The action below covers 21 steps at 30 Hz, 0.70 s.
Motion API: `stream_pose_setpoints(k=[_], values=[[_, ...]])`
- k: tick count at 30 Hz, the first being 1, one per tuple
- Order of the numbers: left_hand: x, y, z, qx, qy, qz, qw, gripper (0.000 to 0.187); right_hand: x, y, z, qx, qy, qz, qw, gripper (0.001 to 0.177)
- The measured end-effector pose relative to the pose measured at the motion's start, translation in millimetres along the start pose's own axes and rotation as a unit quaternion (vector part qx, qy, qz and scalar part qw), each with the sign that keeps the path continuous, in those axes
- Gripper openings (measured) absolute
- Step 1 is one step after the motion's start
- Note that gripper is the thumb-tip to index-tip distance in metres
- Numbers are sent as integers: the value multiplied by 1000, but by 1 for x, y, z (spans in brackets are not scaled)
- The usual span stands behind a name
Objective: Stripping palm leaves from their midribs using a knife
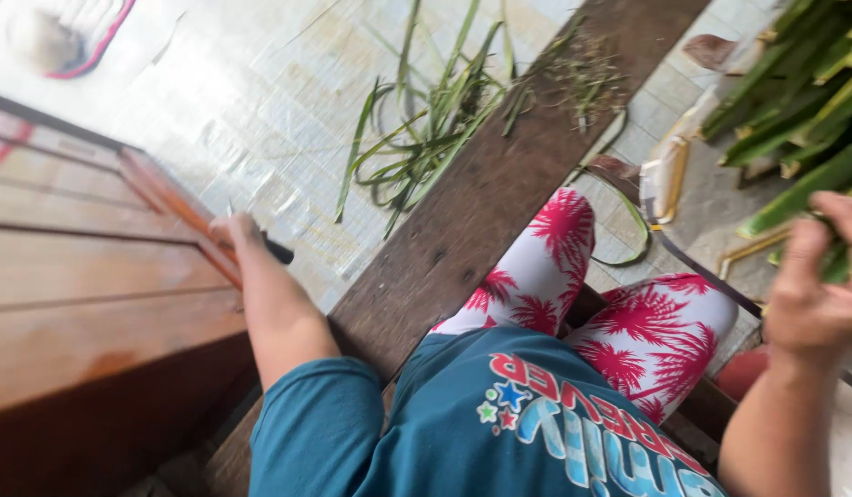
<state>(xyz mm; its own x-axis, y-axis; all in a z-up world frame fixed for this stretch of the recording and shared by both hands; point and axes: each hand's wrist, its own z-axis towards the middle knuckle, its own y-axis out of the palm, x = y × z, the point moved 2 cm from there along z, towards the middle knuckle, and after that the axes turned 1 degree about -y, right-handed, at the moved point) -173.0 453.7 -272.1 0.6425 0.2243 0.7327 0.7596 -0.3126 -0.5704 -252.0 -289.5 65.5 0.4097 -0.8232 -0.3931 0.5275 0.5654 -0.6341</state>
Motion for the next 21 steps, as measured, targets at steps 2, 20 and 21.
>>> stream_pose_setpoints(k=[2, 20, 21], values=[[1, -8, -10, 34, -43, 6, 998, 33, -22, 2, 14, -23, -11, 5, 1000, 22], [156, 40, -192, -408, 55, 14, 911, 16, 29, -40, -17, 37, 185, 59, 980, 11], [170, 42, -218, -410, 56, 15, 910, 16, 37, -42, -21, 39, 187, 57, 980, 11]])
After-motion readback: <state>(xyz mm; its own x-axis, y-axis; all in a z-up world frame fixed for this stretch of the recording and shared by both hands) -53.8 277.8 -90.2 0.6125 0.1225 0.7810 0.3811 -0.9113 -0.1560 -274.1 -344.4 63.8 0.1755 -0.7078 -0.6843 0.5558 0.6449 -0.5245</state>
